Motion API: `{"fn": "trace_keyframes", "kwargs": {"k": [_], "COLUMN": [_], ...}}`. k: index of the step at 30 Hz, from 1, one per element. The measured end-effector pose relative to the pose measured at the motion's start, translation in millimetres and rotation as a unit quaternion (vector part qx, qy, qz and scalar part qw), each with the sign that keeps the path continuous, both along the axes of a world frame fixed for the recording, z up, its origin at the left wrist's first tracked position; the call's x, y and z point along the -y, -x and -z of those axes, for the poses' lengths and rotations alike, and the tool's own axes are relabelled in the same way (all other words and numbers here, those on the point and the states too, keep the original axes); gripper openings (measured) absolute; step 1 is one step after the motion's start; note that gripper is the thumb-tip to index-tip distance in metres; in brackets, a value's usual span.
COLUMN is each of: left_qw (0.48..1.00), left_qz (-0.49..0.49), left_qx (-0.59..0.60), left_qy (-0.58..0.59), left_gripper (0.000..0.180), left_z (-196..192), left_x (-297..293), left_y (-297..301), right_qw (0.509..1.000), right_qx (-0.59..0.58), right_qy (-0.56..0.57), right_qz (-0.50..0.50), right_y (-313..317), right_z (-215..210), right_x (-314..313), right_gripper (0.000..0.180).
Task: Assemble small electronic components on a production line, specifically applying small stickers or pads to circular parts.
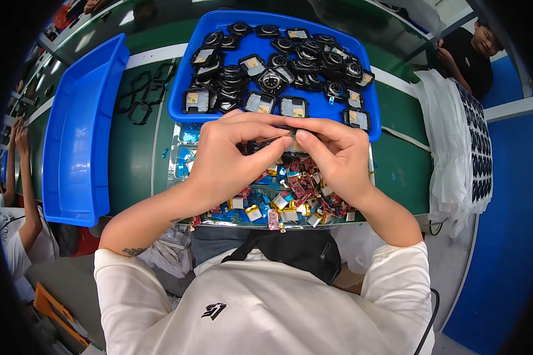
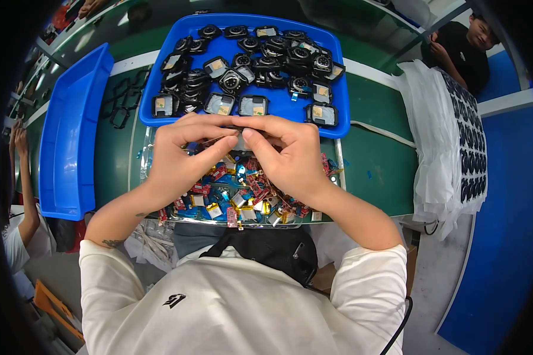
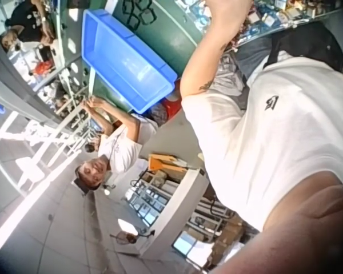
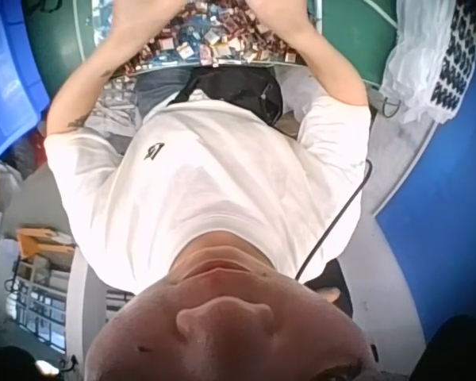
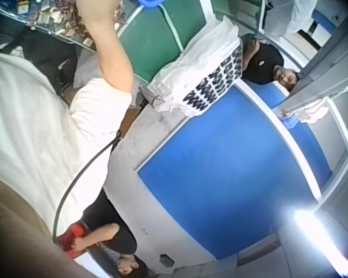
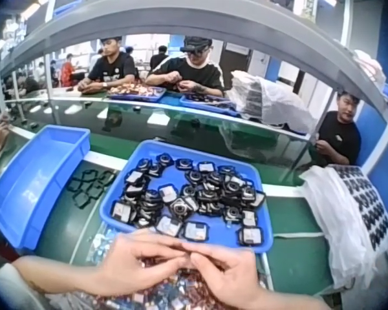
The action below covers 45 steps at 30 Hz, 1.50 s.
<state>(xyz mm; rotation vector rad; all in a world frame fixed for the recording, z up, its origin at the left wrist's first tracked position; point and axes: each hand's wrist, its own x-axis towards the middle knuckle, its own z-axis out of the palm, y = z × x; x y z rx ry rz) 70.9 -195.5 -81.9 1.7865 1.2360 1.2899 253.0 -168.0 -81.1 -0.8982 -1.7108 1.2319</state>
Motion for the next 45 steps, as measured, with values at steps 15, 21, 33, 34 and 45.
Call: {"fn": "trace_keyframes", "kwargs": {"k": [15, 21, 33, 34, 45], "left_qw": [0.981, 0.968, 0.955, 0.953, 0.976], "left_qz": [0.002, 0.092, 0.032, 0.036, 0.054], "left_qx": [-0.115, 0.160, 0.194, 0.193, 0.150], "left_qy": [-0.154, 0.170, 0.223, 0.231, 0.149], "left_gripper": [0.011, 0.012, 0.018, 0.019, 0.016], "left_z": [-12, -7, -8, -8, 0], "left_x": [-1, 2, -1, -1, -2], "left_y": [7, 3, 5, 6, 3], "right_qw": [0.997, 0.977, 0.992, 0.992, 0.998], "right_qx": [-0.044, 0.063, -0.003, -0.003, -0.022], "right_qy": [0.022, -0.176, -0.117, -0.117, -0.049], "right_qz": [0.054, 0.103, 0.042, 0.042, 0.020], "right_y": [-1, -1, 0, 0, -2], "right_z": [-11, -7, -7, -6, -10], "right_x": [-3, -1, 3, 3, 1], "right_gripper": [0.018, 0.017, 0.024, 0.024, 0.018]}}
